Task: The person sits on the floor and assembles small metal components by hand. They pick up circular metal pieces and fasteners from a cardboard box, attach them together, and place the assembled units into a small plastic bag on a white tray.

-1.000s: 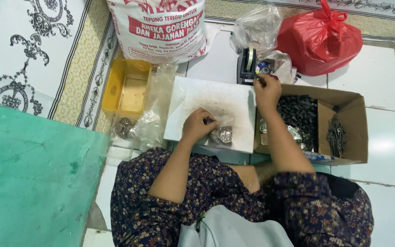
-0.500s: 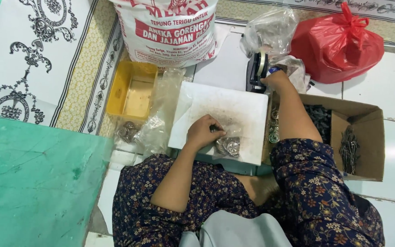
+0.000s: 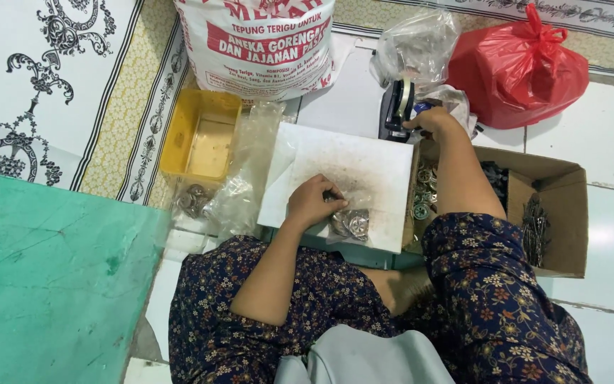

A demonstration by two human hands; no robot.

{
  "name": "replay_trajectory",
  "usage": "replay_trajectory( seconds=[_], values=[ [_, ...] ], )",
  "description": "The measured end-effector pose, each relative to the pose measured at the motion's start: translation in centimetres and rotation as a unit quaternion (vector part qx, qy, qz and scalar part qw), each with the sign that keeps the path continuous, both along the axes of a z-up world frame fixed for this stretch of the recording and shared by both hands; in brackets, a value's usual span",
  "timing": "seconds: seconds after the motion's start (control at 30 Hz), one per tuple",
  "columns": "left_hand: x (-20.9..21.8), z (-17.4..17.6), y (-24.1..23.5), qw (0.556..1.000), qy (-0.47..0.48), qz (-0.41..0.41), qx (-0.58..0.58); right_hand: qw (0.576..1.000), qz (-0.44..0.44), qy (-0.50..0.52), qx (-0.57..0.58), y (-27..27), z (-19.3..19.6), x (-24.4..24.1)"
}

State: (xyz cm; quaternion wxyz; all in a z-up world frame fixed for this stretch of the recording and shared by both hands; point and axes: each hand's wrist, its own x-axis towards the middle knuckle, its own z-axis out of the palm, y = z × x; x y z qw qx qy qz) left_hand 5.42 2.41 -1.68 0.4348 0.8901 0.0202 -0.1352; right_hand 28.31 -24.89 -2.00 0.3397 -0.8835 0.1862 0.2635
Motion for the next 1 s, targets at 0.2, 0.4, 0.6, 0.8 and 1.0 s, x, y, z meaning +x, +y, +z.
replay_trajectory(
  seconds=[0.2,0.4,0.6,0.8,1.0],
  values=[
    [0.0,-0.3,0.0,1.0,-0.01,0.005,-0.005,0.998,0.06,0.03,-0.016,0.5,-0.7,0.6],
    [0.0,-0.2,0.0,1.0,-0.006,0.004,-0.005,0.994,0.085,0.016,-0.065,1.8,-0.1,-1.2],
    [0.0,-0.1,0.0,1.0,0.0,0.006,-0.009,0.975,0.101,0.011,-0.199,3.9,2.6,-3.7],
    [0.0,0.0,-0.1,1.0,-0.001,0.005,-0.007,0.963,0.09,0.009,-0.254,4.2,0.7,-3.6],
    [0.0,-0.5,0.0,1.0,-0.012,0.001,-0.005,0.985,-0.051,-0.149,-0.066,-0.6,-4.1,-1.9]
  ],
)
